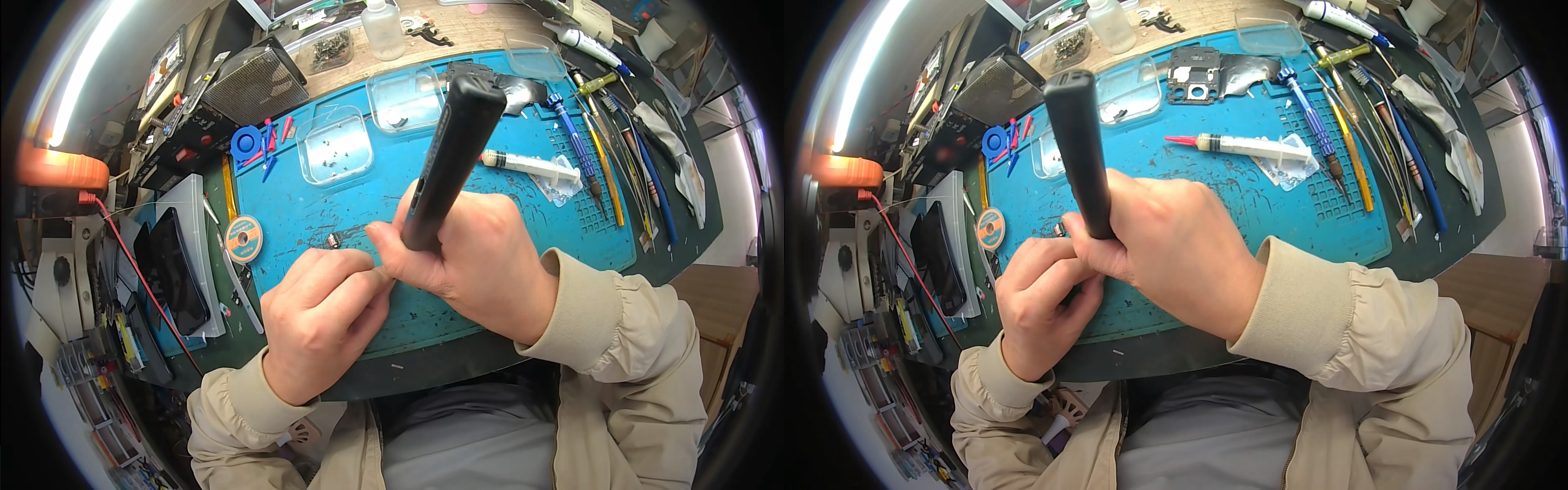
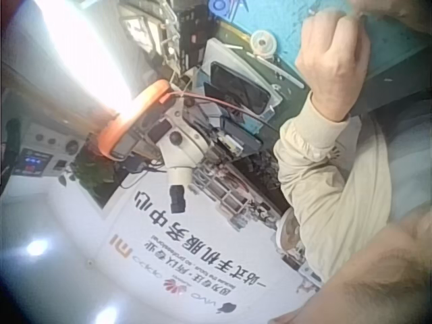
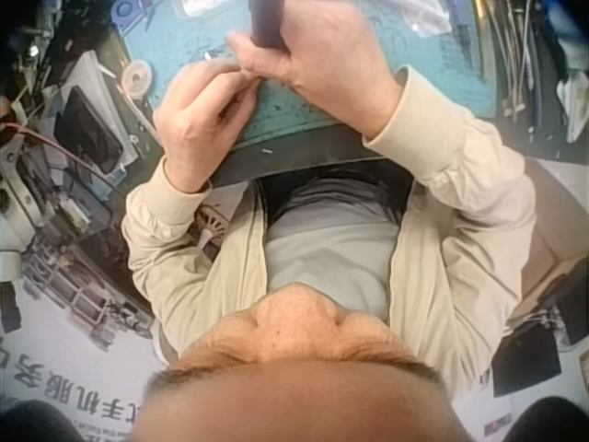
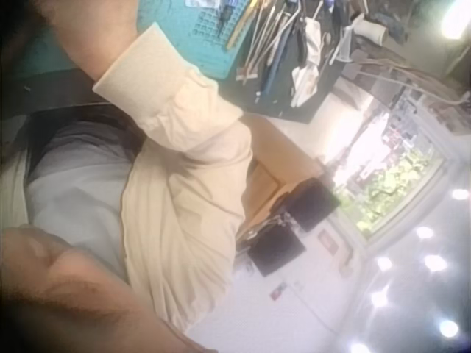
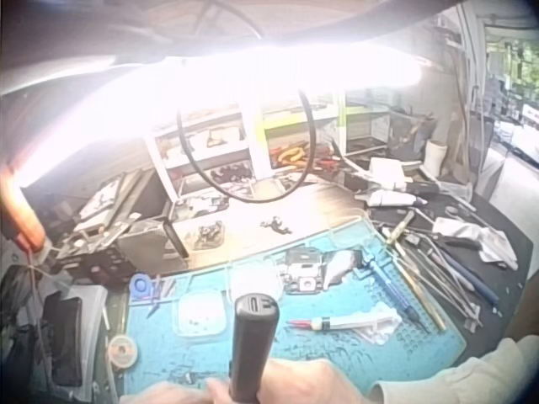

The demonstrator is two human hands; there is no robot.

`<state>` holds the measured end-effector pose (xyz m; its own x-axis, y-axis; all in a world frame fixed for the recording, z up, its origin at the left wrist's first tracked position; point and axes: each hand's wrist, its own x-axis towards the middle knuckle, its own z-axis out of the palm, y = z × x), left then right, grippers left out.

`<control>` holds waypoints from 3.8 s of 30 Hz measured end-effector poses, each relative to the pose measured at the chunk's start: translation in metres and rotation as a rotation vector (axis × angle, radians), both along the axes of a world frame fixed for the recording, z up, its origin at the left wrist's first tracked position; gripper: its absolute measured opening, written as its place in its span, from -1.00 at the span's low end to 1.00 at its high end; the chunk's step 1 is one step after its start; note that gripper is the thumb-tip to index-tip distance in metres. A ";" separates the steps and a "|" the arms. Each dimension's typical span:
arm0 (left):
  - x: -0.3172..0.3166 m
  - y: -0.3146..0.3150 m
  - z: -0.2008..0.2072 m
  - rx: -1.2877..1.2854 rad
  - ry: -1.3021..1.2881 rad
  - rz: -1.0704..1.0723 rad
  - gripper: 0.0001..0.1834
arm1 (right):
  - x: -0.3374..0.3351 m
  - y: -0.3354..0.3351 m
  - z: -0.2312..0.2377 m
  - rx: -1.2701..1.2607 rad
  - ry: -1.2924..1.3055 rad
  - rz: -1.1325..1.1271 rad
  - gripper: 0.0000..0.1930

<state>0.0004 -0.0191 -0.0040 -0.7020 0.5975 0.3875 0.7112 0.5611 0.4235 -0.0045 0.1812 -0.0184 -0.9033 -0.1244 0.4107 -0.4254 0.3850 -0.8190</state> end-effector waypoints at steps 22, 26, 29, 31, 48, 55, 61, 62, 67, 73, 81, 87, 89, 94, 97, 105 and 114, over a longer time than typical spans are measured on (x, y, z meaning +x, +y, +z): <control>0.000 -0.001 0.002 -0.010 -0.026 0.007 -0.69 | 0.000 0.000 0.000 0.003 0.004 -0.016 -0.75; 0.001 -0.001 0.002 -0.012 -0.027 0.008 -0.70 | 0.000 0.000 0.000 -0.002 0.010 -0.017 -0.75; 0.001 0.000 0.002 -0.016 -0.032 0.009 -0.70 | 0.000 0.001 0.000 0.006 0.011 -0.017 -0.76; 0.000 0.000 0.001 -0.001 -0.018 0.012 -0.72 | 0.000 0.001 0.001 0.017 0.011 -0.013 -0.76; -0.006 0.003 0.007 0.128 -0.355 0.143 -0.87 | 0.001 0.003 -0.006 -0.011 0.080 0.000 -0.75; -0.006 0.004 0.007 0.131 -0.362 0.144 -0.88 | 0.000 0.002 -0.006 -0.015 0.112 0.007 -0.77; -0.007 0.004 0.007 0.116 -0.353 0.145 -0.88 | -0.001 0.002 -0.006 -0.018 0.116 0.001 -0.76; -0.007 0.004 0.007 0.114 -0.352 0.146 -0.88 | -0.001 0.002 -0.006 -0.015 0.111 0.001 -0.76; -0.006 0.004 0.007 0.115 -0.346 0.150 -0.87 | 0.000 0.001 -0.006 -0.022 0.095 0.000 -0.76; -0.005 0.003 0.007 0.103 -0.325 0.139 -0.86 | -0.001 0.001 -0.006 -0.040 0.091 -0.006 -0.76; -0.004 -0.003 0.001 0.113 -0.273 0.099 -0.84 | 0.000 0.002 -0.004 -0.048 0.052 -0.015 -0.76; -0.003 -0.003 0.000 0.116 -0.286 0.109 -0.84 | 0.000 0.001 -0.004 -0.068 0.061 -0.003 -0.76; -0.003 -0.003 0.001 0.115 -0.279 0.099 -0.83 | 0.000 0.001 -0.004 -0.070 0.067 0.002 -0.75; -0.004 -0.003 0.001 0.117 -0.270 0.084 -0.83 | -0.001 0.001 -0.004 -0.057 0.071 0.008 -0.74; -0.004 -0.003 0.001 0.109 -0.262 0.083 -0.83 | -0.001 0.001 -0.004 -0.068 0.062 0.011 -0.74; -0.004 -0.003 0.000 0.096 -0.218 0.063 -0.81 | 0.001 0.003 -0.003 -0.033 0.022 0.040 -0.72; -0.002 0.001 -0.001 0.069 -0.102 0.054 -0.78 | -0.002 -0.002 -0.003 -0.047 0.124 -0.004 -0.75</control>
